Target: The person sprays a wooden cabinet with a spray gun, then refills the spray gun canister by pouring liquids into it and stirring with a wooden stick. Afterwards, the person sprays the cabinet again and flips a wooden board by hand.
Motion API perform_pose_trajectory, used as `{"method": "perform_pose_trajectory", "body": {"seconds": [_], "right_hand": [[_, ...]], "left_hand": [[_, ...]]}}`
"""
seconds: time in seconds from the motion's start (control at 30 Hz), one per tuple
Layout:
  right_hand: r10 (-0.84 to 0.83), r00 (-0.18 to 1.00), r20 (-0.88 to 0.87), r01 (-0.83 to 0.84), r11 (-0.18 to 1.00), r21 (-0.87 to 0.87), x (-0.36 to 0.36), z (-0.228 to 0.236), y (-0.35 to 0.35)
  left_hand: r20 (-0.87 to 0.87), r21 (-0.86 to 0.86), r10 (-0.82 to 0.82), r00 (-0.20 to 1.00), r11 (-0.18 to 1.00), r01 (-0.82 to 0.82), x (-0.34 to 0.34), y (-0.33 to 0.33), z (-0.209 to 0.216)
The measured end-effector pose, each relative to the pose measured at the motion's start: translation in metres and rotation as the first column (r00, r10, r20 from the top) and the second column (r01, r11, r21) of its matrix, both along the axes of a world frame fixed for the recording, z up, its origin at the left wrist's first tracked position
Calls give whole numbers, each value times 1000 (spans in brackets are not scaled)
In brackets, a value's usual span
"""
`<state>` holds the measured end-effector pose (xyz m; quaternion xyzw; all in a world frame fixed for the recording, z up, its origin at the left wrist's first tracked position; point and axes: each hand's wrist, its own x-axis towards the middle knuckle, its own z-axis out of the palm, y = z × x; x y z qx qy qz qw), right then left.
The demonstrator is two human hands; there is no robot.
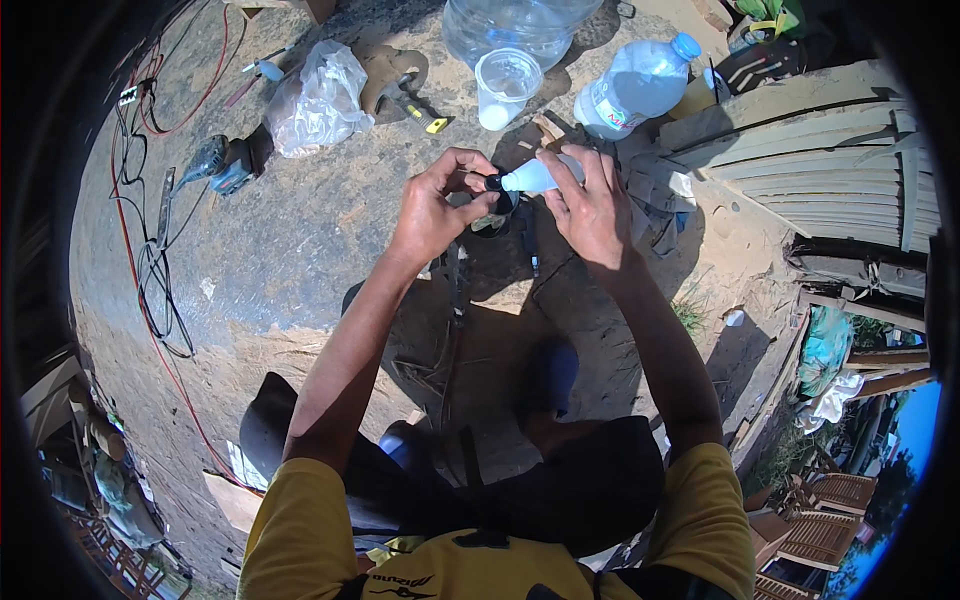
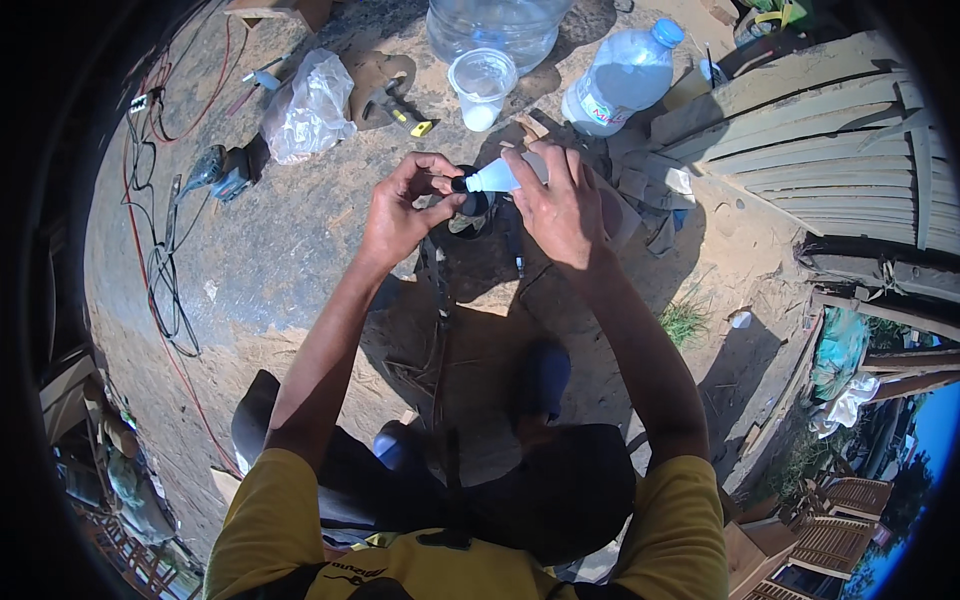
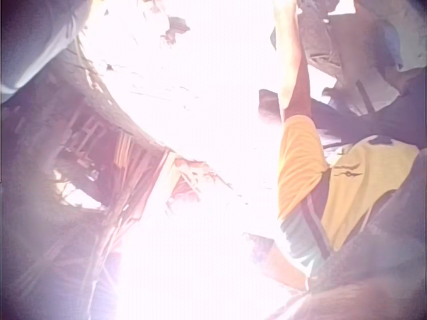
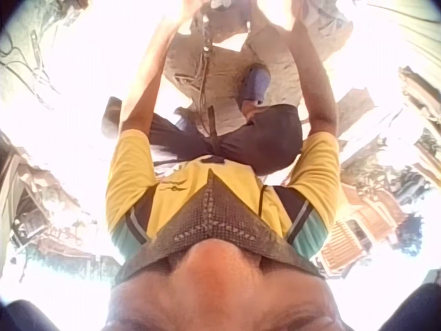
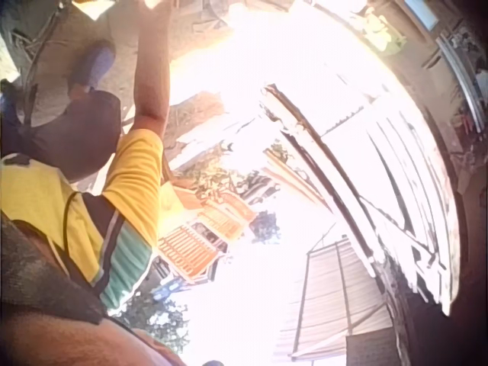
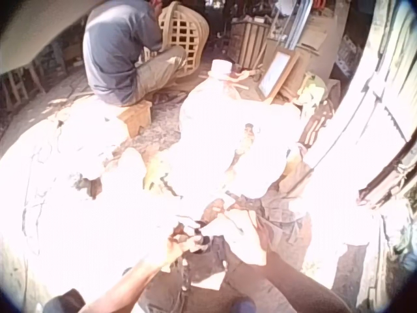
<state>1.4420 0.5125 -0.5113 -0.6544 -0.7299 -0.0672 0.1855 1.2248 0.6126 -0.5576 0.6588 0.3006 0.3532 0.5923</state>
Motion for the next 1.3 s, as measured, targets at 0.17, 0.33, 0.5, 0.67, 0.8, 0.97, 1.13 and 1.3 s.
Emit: {"method": "perform_pose_trajectory", "body": {"seconds": [0.17, 0.33, 0.5, 0.67, 0.8, 0.97, 1.13, 1.3], "right_hand": [[5, 999, 41, -5, 1000, 6, 0, 2, 2], [9, 998, 65, -10, 1000, 24, -2, 1, 4], [5, 996, 91, -9, 999, 43, -2, 1, 3], [14, 993, 113, -23, 996, 81, -2, 0, 4], [6, 992, 123, -16, 997, 78, -4, 0, 4], [-31, 989, -148, 32, 999, 5, -5, -9, 4], [-94, 953, -287, 104, 994, 21, -5, -21, -2], [-127, 940, -317, 155, 986, 67, 4, -36, -10]], "left_hand": [[-53, 119, 18, 998, 993, -12, -2, -1, 2], [-76, 141, 51, 996, 989, -40, -2, -3, 4], [-135, 168, 66, 989, 985, -43, -1, -3, 8], [-134, 117, 61, 989, 992, -46, 0, -4, 10], [-128, 82, 47, 991, 996, -37, -1, -5, 12], [-101, 76, 38, 994, 997, -30, -3, -3, 5], [-273, 210, -17, 962, 975, 77, -8, 11, 13], [-440, 352, -128, 889, 886, 302, -6, 28, 31]]}}
